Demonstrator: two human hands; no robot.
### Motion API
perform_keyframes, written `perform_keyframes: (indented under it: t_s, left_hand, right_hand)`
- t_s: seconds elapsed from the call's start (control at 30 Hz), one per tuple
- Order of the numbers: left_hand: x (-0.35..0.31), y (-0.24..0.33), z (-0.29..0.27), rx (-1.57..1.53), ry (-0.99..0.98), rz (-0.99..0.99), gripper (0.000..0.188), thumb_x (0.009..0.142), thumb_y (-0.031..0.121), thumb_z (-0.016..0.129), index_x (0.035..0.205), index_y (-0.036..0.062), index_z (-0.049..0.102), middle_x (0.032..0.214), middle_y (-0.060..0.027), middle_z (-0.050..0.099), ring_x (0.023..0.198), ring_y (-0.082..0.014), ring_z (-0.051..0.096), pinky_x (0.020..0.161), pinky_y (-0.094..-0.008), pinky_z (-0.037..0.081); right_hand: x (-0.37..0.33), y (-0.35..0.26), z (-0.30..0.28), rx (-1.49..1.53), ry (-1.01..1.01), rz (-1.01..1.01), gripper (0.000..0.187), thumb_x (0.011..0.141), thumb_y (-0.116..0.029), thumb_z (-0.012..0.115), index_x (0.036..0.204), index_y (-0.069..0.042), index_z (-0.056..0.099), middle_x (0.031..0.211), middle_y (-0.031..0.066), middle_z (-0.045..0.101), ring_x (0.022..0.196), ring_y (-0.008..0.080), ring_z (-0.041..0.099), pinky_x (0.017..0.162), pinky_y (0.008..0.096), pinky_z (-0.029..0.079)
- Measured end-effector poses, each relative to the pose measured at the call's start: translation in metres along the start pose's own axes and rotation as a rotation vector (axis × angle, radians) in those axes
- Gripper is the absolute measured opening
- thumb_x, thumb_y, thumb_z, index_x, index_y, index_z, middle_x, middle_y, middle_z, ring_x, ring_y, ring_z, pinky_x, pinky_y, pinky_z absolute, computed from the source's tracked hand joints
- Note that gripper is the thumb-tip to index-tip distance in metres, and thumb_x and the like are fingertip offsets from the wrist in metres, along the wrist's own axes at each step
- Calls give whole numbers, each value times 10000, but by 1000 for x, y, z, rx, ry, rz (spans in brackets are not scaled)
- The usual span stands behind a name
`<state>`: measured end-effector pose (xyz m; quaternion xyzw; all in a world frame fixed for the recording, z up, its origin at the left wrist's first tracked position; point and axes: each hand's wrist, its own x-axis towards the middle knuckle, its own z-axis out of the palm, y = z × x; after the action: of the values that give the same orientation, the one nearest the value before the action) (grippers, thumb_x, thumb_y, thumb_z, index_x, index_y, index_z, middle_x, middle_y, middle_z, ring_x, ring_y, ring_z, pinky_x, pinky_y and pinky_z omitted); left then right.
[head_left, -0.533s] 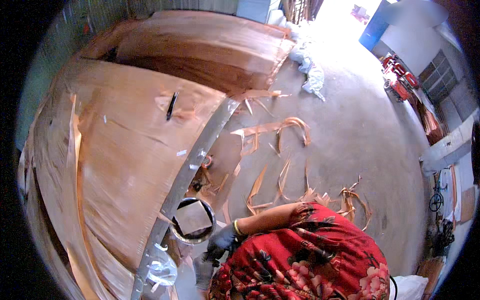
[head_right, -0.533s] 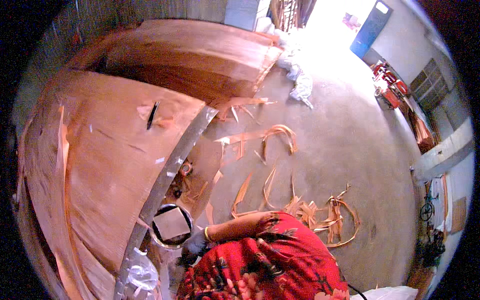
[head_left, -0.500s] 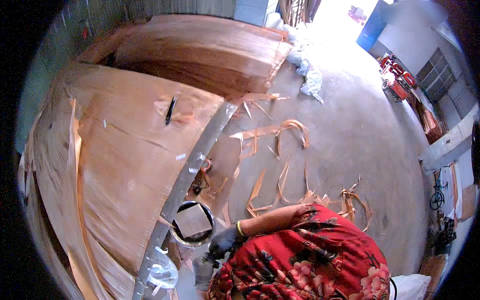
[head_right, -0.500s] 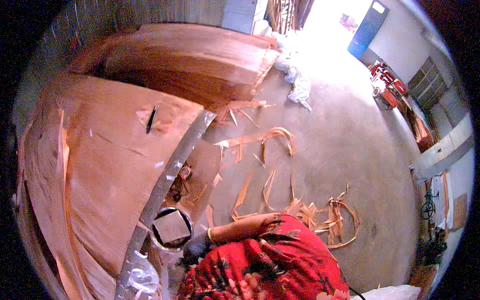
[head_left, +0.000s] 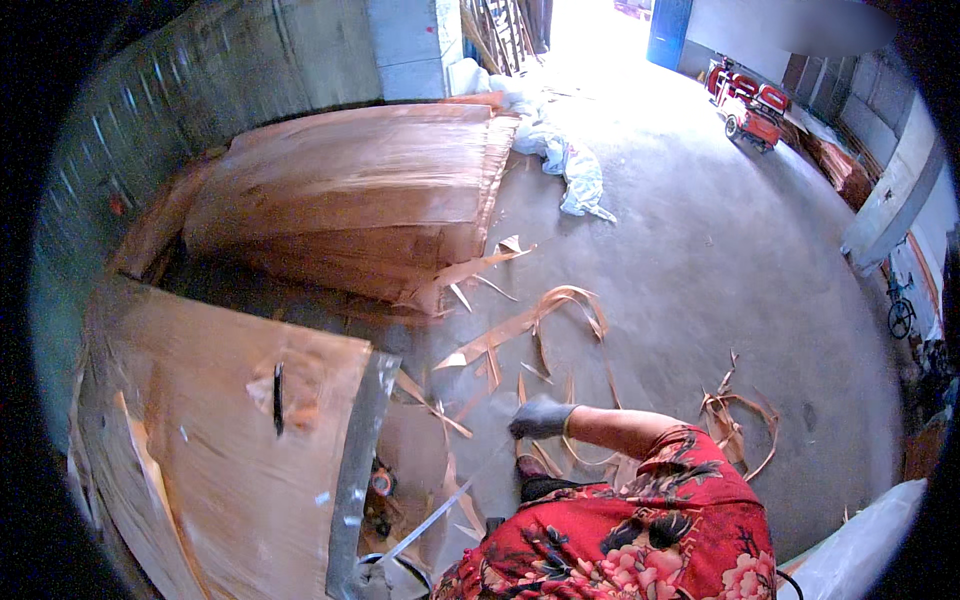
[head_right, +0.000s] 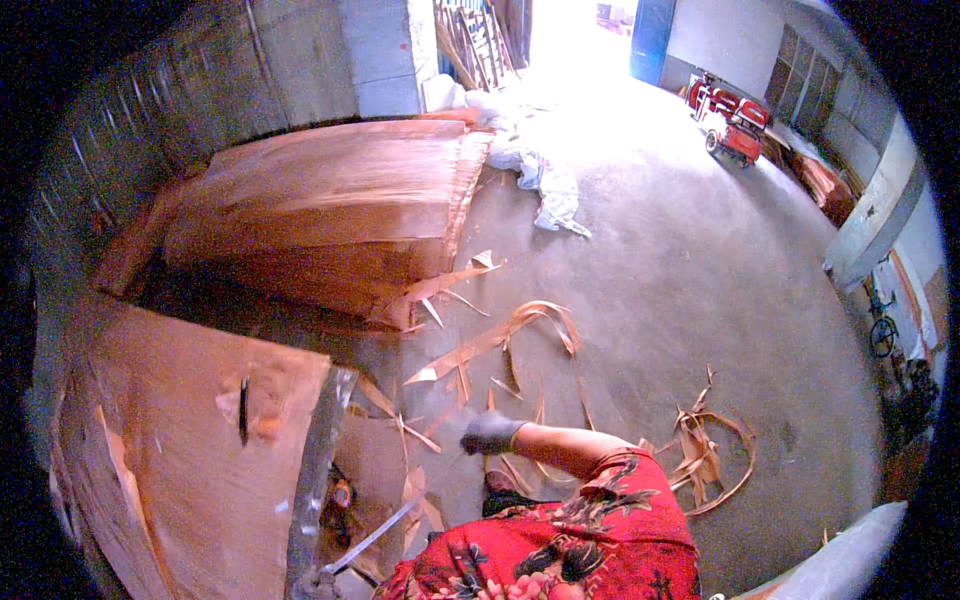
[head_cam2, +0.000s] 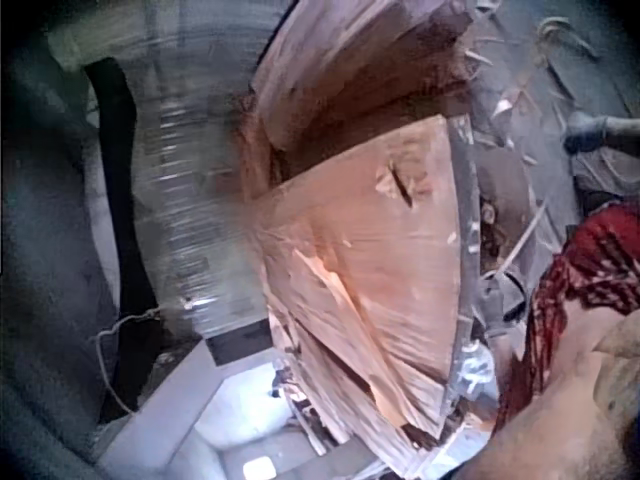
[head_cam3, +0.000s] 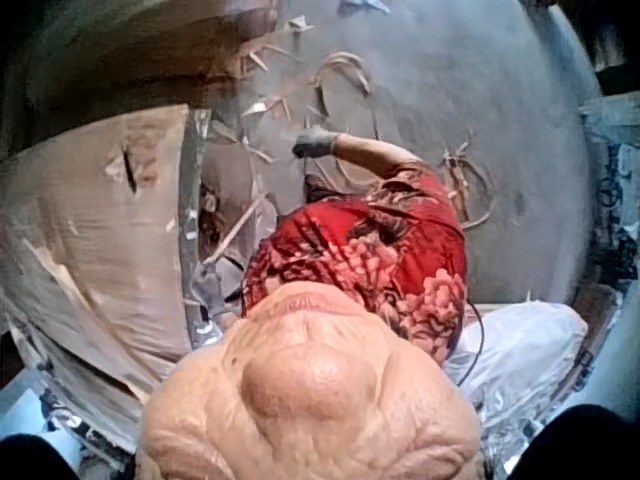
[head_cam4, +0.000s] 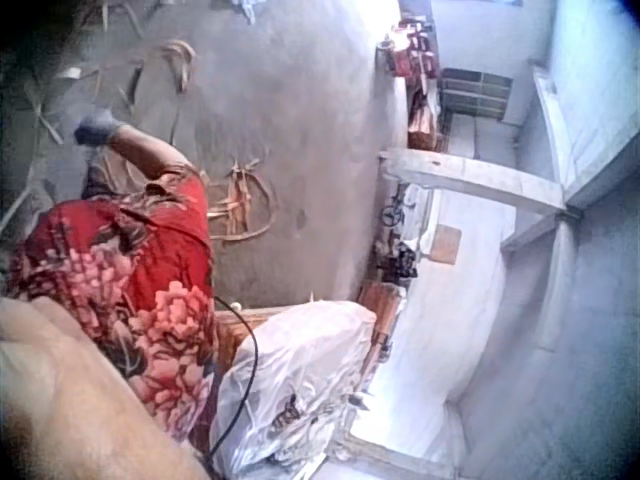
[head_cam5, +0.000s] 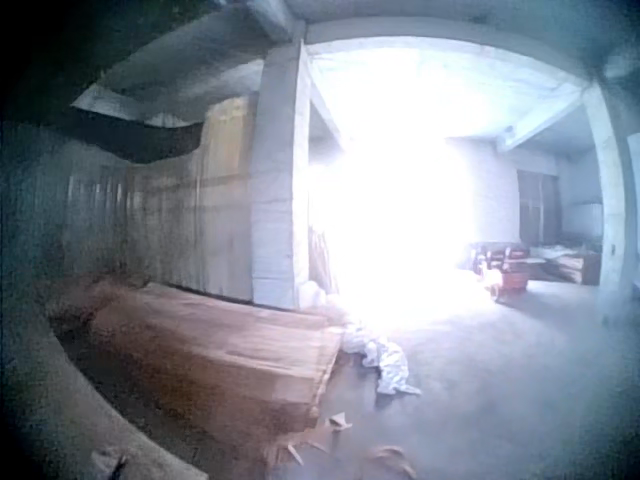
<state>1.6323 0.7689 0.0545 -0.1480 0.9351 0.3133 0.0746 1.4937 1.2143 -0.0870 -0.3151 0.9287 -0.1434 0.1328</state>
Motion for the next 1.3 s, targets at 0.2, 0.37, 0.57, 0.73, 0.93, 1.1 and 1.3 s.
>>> perform_keyframes:
  t_s: [0.2, 0.37, 0.57, 0.73, 0.93, 1.1, 1.3]
  left_hand:
    - [42, 16, 15, 236, 57, 76, 141, 742, 215, 583, 751, 135, 699, 726, -123, 654, 684, -282, 641, 606, -379, 502]
    - [88, 52, 56, -6, 88, 131, 256, 798, 312, 600, 847, 72, 676, 684, -145, 625, 618, -288, 583, 575, -398, 464]
    - [140, 93, 106, -169, -42, 191, 168, 771, 135, 624, 675, -3, 631, 550, -127, 587, 460, -217, 556, 459, -368, 419]
    - [176, 193, 90, -271, -452, 85, 129, 789, 118, 579, 737, 8, 622, 626, -139, 626, 524, -239, 602, 509, -360, 449]
    - [233, 245, 88, -54, -610, 132, 194, 838, 155, 523, 799, 17, 653, 725, -157, 653, 696, -267, 642, 595, -336, 480]
    - [268, 252, 117, -283, -319, 230, 208, 869, 187, 531, 766, 23, 608, 604, -139, 547, 538, -225, 531, 517, -377, 398]
    - [319, 263, 135, -319, -58, 143, 213, 877, 192, 530, 801, 10, 611, 665, -122, 574, 595, -210, 545, 560, -358, 413]
  right_hand:
    - [19, 99, -61, -126, -89, 284, 105, 766, -186, 549, 776, -162, 650, 761, 85, 654, 699, 308, 647, 531, 453, 478]
    - [57, 131, -77, -136, -121, 484, 326, 809, -418, 548, 777, -119, 673, 738, 110, 658, 677, 313, 654, 515, 468, 478]
    - [61, 144, -112, -147, -112, 599, 360, 680, -343, 700, 870, -42, 651, 759, 160, 639, 676, 298, 651, 538, 421, 498]
    - [127, 29, -181, 464, -125, -101, 676, 803, -380, 636, 1369, -135, 358, 1175, 200, 549, 1018, 356, 552, 868, 398, 434]
    - [185, 19, -177, 793, -478, -308, 270, 843, -260, 568, 1007, -47, 548, 865, 158, 602, 744, 301, 586, 663, 384, 450]
    - [236, 66, -125, 638, -185, -481, 197, 711, -243, 635, 838, -92, 637, 785, 112, 633, 730, 311, 601, 632, 422, 462]
    - [276, 98, -184, 716, 175, -374, 216, 741, -338, 631, 800, -133, 665, 1025, 121, 611, 959, 354, 539, 873, 459, 404]
